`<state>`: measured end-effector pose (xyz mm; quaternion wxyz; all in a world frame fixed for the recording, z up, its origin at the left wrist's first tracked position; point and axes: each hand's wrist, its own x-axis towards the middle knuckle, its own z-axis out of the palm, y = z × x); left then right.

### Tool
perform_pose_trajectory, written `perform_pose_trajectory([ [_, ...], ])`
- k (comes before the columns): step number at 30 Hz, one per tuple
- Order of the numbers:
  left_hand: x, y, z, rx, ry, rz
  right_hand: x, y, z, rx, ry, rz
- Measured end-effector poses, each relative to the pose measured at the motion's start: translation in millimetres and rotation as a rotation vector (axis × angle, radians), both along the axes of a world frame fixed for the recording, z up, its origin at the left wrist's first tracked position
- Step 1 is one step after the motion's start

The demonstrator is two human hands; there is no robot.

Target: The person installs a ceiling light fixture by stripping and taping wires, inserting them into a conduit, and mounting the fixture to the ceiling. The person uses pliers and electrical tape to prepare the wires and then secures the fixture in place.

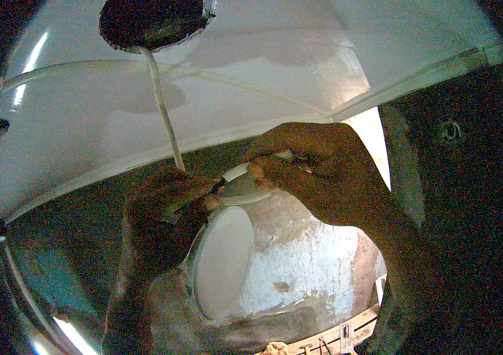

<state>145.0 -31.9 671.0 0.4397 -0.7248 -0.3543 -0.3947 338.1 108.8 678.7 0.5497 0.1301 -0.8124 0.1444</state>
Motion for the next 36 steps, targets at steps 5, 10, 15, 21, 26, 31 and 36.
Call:
perform_pose_trajectory([
  [5, -1.7, 8.0, 4.9, 0.011, 0.052, -0.113, 3.6, -1.9, 15.0, 0.000, -0.133, -0.043],
  [10, -2.0, 3.0, 6.8, -0.005, 0.063, -0.152, 4.9, -9.3, 9.6, -0.091, -0.199, -0.107],
  [15, -2.1, 2.1, 10.4, -0.016, 0.107, -0.139, 6.5, -11.7, 12.6, -0.097, -0.195, -0.158],
  [21, -9.0, 10.1, 7.2, -0.004, 0.045, -0.205, -9.8, -7.9, 4.7, 0.114, -0.019, -0.173],
  [26, -12.1, 12.4, 10.2, -0.001, 0.071, -0.212, -9.6, -6.0, 2.1, 0.298, 0.082, -0.172],
  [31, -7.6, 13.4, 10.7, 0.058, 0.157, -0.175, -8.6, -10.8, 6.4, 0.447, 0.089, -0.316],
  [36, -9.4, 14.2, 9.3, 0.028, 0.088, -0.142, -21.7, -15.7, 3.0, 0.371, 0.138, -0.364],
])
